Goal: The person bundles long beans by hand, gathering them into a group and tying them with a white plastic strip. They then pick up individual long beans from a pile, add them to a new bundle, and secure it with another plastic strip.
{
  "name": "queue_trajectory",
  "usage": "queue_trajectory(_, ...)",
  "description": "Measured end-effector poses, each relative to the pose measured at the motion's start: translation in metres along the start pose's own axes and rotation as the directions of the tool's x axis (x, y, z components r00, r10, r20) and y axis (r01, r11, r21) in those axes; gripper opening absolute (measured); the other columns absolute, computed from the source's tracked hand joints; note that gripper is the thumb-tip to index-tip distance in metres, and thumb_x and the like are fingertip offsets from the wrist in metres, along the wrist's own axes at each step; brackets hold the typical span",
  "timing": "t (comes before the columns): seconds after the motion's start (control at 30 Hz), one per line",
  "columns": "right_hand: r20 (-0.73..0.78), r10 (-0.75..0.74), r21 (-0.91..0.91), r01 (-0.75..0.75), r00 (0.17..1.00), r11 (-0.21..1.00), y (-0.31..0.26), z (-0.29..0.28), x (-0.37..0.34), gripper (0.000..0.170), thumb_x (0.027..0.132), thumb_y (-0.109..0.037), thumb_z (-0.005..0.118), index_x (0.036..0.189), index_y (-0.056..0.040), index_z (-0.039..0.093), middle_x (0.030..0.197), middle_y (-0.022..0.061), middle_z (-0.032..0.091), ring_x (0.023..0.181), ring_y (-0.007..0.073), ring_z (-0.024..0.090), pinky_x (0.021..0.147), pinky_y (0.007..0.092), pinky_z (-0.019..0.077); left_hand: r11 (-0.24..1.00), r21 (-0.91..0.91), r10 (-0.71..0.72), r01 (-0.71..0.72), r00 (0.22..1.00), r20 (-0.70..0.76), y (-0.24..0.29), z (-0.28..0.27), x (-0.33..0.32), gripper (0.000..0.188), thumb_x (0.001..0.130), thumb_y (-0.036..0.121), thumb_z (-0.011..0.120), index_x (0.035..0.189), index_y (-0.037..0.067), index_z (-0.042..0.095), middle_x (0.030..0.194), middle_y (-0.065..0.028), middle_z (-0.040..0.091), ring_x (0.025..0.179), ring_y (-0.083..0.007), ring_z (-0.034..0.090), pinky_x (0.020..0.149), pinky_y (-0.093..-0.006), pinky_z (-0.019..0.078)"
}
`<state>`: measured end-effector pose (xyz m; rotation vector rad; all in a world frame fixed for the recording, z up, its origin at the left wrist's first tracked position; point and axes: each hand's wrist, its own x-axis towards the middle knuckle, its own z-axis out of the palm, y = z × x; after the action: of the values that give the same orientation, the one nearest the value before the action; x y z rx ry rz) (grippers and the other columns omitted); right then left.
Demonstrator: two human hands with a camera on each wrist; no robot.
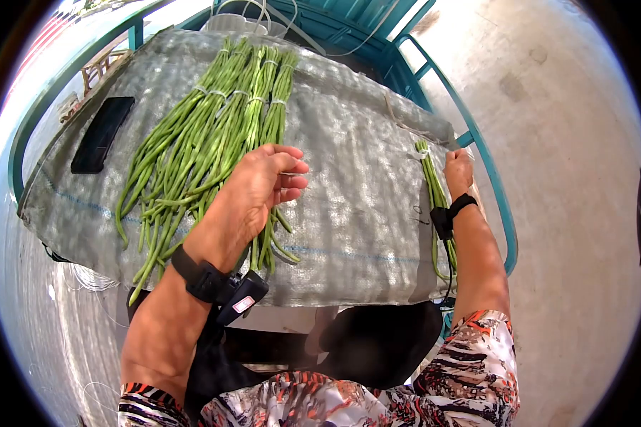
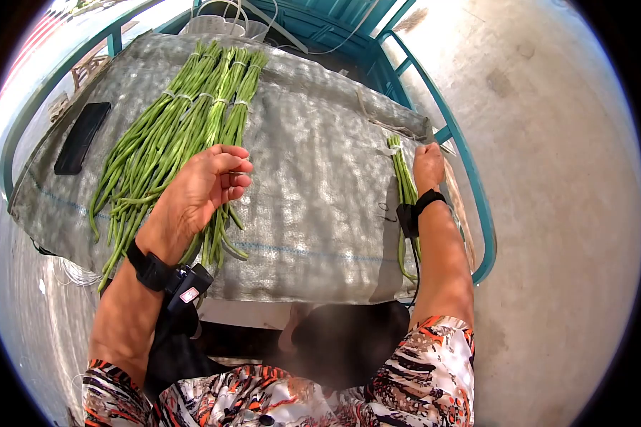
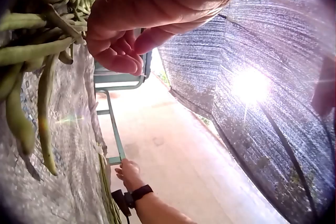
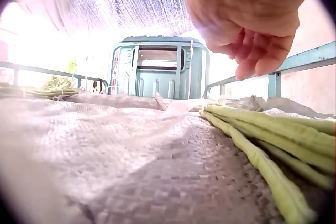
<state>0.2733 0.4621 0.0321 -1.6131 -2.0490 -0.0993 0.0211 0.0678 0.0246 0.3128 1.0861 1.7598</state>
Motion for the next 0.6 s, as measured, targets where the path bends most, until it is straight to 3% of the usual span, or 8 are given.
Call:
queue_trajectory(0.1, 0.018, 0.013, 0.166, -0.016, 1.0, 0.986, 0.012, -0.006, 0.015, 0.031, 0.084, -0.037, 0.053, 0.094, -0.0093, 0.062, 0.093, 0.0153, 0.067, 0.091, 0.0374, 0.062, 0.076, 0.0493, 0.0465, 1.0, 0.006, 0.003, -0.003, 1.0, 0.001, 0.0, 0.0, -0.002, 0.015, 0.088, 0.007, 0.055, 0.102, 0.003, 0.055, 0.088, -0.0056, 0.062, 0.072, -0.0122, 0.06, 0.065, -0.0248, 0.0512)
queue_trajectory(0.13, 0.075, 0.013, 0.092, -0.02, 0.997, 0.996, 0.014, -0.007, 0.017, 0.035, 0.083, -0.041, 0.054, 0.092, -0.0084, 0.063, 0.094, 0.0147, 0.067, 0.091, 0.0363, 0.062, 0.077, 0.0481, 0.0464, 1.0, 0.007, 0.006, -0.006, 1.0, -0.001, 0.0, 0.001, -0.003, 0.015, 0.088, 0.007, 0.055, 0.102, 0.003, 0.055, 0.088, -0.0055, 0.062, 0.072, -0.0121, 0.06, 0.065, -0.0247, 0.0513)
queue_trajectory(0.23, 0.205, -0.128, -0.094, 0.15, 0.97, 0.984, 0.014, -0.001, 0.011, 0.038, 0.084, -0.043, 0.054, 0.092, -0.0081, 0.066, 0.097, 0.014, 0.068, 0.095, 0.0361, 0.062, 0.08, 0.0478, 0.0464, 1.0, 0.009, 0.01, -0.01, 1.0, 0.002, 0.0, 0.002, -0.005, 0.015, 0.087, 0.007, 0.055, 0.102, 0.004, 0.055, 0.088, -0.005, 0.061, 0.072, -0.0121, 0.06, 0.066, -0.025, 0.0512)
queue_trajectory(0.27, 0.253, -0.077, -0.094, 0.104, 0.964, 0.99, 0.014, 0.004, 0.006, 0.041, 0.083, -0.046, 0.055, 0.094, -0.008, 0.068, 0.102, 0.0143, 0.068, 0.098, 0.0361, 0.062, 0.082, 0.0482, 0.0462, 1.0, 0.01, 0.006, -0.006, 1.0, 0.0, -0.001, 0.001, -0.004, 0.015, 0.087, 0.007, 0.055, 0.102, 0.004, 0.055, 0.088, -0.005, 0.061, 0.072, -0.0121, 0.06, 0.066, -0.0251, 0.0512)
queue_trajectory(0.3, 0.229, -0.138, -0.054, 0.154, 0.964, 0.987, 0.013, 0.011, 0.0, 0.041, 0.082, -0.042, 0.059, 0.088, -0.0023, 0.066, 0.083, 0.0195, 0.066, 0.083, 0.0368, 0.063, 0.072, 0.0434, 0.0463, 1.0, 0.011, 0.003, -0.003, 1.0, -0.002, -0.001, 0.001, -0.004, 0.015, 0.087, 0.007, 0.055, 0.102, 0.004, 0.055, 0.088, -0.0049, 0.061, 0.072, -0.0121, 0.06, 0.066, -0.0252, 0.0512)
queue_trajectory(0.37, 0.277, -0.031, -0.177, 0.083, 0.96, 0.981, -0.01, -0.001, -0.02, 0.034, 0.082, -0.038, 0.06, 0.091, -0.0068, 0.067, 0.09, 0.0166, 0.067, 0.089, 0.0356, 0.063, 0.075, 0.0444, 0.0471, 1.0, 0.012, -0.002, 0.002, 1.0, -0.001, 0.001, 0.002, -0.003, 0.015, 0.087, 0.007, 0.055, 0.102, 0.004, 0.055, 0.087, -0.0048, 0.061, 0.072, -0.0121, 0.06, 0.065, -0.0252, 0.0511)
queue_trajectory(0.57, 0.114, -0.042, -0.167, 0.06, 0.993, 0.984, -0.008, 0.016, -0.021, 0.025, 0.083, -0.032, 0.058, 0.096, -0.0141, 0.069, 0.097, 0.0117, 0.069, 0.096, 0.0337, 0.063, 0.076, 0.0465, 0.0482, 1.0, 0.019, 0.014, -0.014, 1.0, -0.002, 0.001, 0.002, 0.0, 0.016, 0.087, 0.007, 0.054, 0.103, 0.003, 0.054, 0.086, -0.0048, 0.061, 0.071, -0.0122, 0.06, 0.064, -0.0248, 0.0509)
queue_trajectory(0.6, 0.051, -0.082, -0.126, 0.088, 0.995, 0.988, -0.008, 0.013, -0.025, 0.025, 0.084, -0.03, 0.055, 0.094, -0.0101, 0.066, 0.093, 0.0134, 0.068, 0.086, 0.0312, 0.066, 0.072, 0.0443, 0.0492, 1.0, 0.018, 0.012, -0.012, 1.0, -0.004, 0.002, 0.002, -0.001, 0.016, 0.087, 0.006, 0.054, 0.102, 0.003, 0.054, 0.086, -0.0049, 0.061, 0.071, -0.0123, 0.06, 0.064, -0.0247, 0.0509)
